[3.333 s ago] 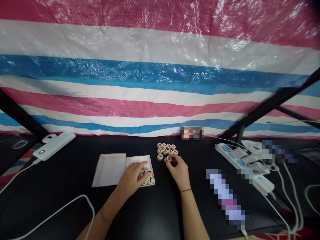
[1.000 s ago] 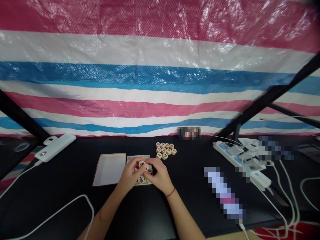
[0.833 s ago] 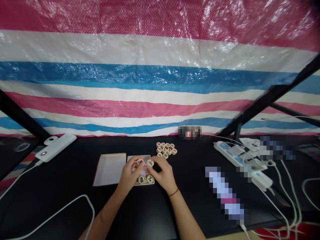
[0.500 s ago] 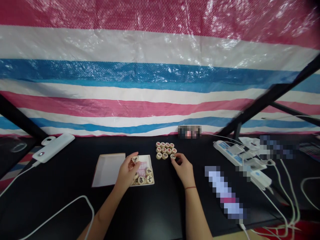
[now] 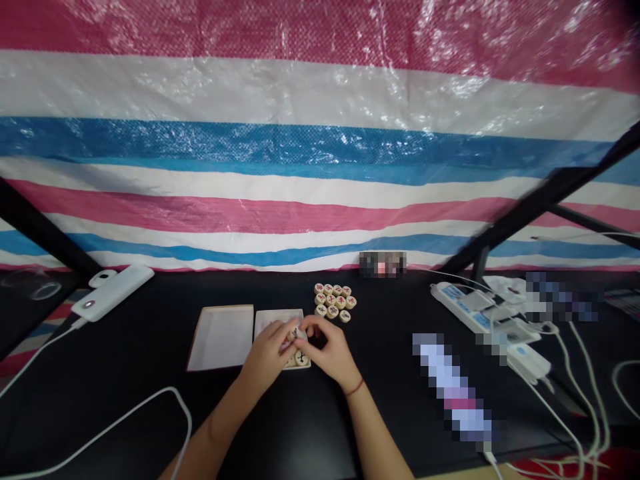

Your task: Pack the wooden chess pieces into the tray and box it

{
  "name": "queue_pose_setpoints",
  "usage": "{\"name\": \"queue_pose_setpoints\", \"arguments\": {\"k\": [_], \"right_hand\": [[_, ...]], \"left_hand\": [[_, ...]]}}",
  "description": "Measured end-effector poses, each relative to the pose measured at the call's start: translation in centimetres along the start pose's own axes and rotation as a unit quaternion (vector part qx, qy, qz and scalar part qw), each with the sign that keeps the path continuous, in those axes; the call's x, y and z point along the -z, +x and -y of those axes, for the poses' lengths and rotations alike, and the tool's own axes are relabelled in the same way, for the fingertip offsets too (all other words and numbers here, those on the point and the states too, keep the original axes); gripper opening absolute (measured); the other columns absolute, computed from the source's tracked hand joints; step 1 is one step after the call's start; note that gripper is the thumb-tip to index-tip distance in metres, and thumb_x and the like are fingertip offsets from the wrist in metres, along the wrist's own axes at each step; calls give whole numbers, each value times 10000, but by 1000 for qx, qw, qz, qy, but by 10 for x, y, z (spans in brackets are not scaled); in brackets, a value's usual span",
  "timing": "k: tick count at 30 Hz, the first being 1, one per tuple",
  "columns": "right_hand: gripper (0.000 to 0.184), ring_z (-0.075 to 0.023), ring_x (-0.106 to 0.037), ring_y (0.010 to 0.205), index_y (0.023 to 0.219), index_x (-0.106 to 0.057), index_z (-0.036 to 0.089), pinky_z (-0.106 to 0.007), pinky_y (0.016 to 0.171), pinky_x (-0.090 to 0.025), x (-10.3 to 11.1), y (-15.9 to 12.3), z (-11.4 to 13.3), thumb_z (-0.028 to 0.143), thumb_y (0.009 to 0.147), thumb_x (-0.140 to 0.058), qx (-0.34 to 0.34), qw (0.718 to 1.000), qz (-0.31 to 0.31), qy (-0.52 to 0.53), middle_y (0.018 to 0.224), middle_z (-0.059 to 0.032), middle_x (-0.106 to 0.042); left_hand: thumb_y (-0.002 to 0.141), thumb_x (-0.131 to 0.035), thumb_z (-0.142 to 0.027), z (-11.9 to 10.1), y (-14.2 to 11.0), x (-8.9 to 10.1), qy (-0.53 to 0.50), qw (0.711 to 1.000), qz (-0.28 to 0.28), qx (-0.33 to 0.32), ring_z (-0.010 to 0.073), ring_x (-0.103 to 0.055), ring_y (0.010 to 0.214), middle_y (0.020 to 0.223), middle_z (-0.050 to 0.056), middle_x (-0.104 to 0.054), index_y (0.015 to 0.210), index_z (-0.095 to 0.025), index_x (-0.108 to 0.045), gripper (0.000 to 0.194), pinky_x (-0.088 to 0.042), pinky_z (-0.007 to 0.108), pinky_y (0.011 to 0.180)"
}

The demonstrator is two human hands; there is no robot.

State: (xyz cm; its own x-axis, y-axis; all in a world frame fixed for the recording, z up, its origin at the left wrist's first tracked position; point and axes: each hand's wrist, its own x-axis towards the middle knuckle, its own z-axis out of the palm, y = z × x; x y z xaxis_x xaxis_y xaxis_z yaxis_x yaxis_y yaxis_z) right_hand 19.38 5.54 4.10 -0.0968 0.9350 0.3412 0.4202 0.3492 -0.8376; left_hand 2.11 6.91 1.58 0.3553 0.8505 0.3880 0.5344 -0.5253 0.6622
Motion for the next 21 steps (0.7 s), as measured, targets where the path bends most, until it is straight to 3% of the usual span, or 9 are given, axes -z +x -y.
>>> {"name": "queue_pose_setpoints", "arguments": {"k": [3,5,8,11,15,21], "right_hand": [[126,-137,-551,669,874,-628,200,-246,652,-461,-12,-1,6,300,798,-634,24,1000,4,2,751,2,-614],[122,-138,-556,666,887,-636,202,-248,651,-463,-8,-1,-1,296,816,-606,19,1000,-20,-13,746,-1,-615],[184,-164,-577,722,926,-638,190,-277,679,-468,10,-3,-23,333,837,-565,-31,983,-151,-96,832,-43,-650],[262,-212,-583,790,918,-642,164,-339,748,-464,28,-6,-49,389,827,-543,-80,937,-268,-209,883,-90,-664],[328,-247,-584,818,912,-655,152,-371,786,-448,36,-10,-72,436,832,-510,-109,922,-260,-265,860,-108,-678],[315,-249,-581,853,960,-644,162,-354,772,-425,30,-13,-78,404,817,-504,-137,920,-227,-288,961,-114,-677]], "left_hand": [[893,-506,-193,0,-2,-3,21,999,10,-32,194,-634,887,984,49,-667,1269,-257,-549,384,-525,350,839],[900,-523,-223,0,-1,-1,39,998,13,-47,199,-633,865,956,49,-671,1287,-248,-535,388,-518,361,835],[909,-540,-285,4,2,8,76,996,4,-52,207,-628,852,923,50,-675,1260,-238,-560,356,-508,365,812],[930,-495,-285,11,5,19,94,995,-24,-38,207,-634,881,964,59,-684,1149,-235,-627,261,-501,361,809],[931,-471,-268,18,6,24,91,995,-28,-19,202,-646,901,987,53,-697,1071,-240,-654,232,-502,352,822],[918,-472,-253,16,5,23,84,996,-13,-4,191,-656,849,928,42,-712,1009,-230,-671,220,-500,336,800]]}}
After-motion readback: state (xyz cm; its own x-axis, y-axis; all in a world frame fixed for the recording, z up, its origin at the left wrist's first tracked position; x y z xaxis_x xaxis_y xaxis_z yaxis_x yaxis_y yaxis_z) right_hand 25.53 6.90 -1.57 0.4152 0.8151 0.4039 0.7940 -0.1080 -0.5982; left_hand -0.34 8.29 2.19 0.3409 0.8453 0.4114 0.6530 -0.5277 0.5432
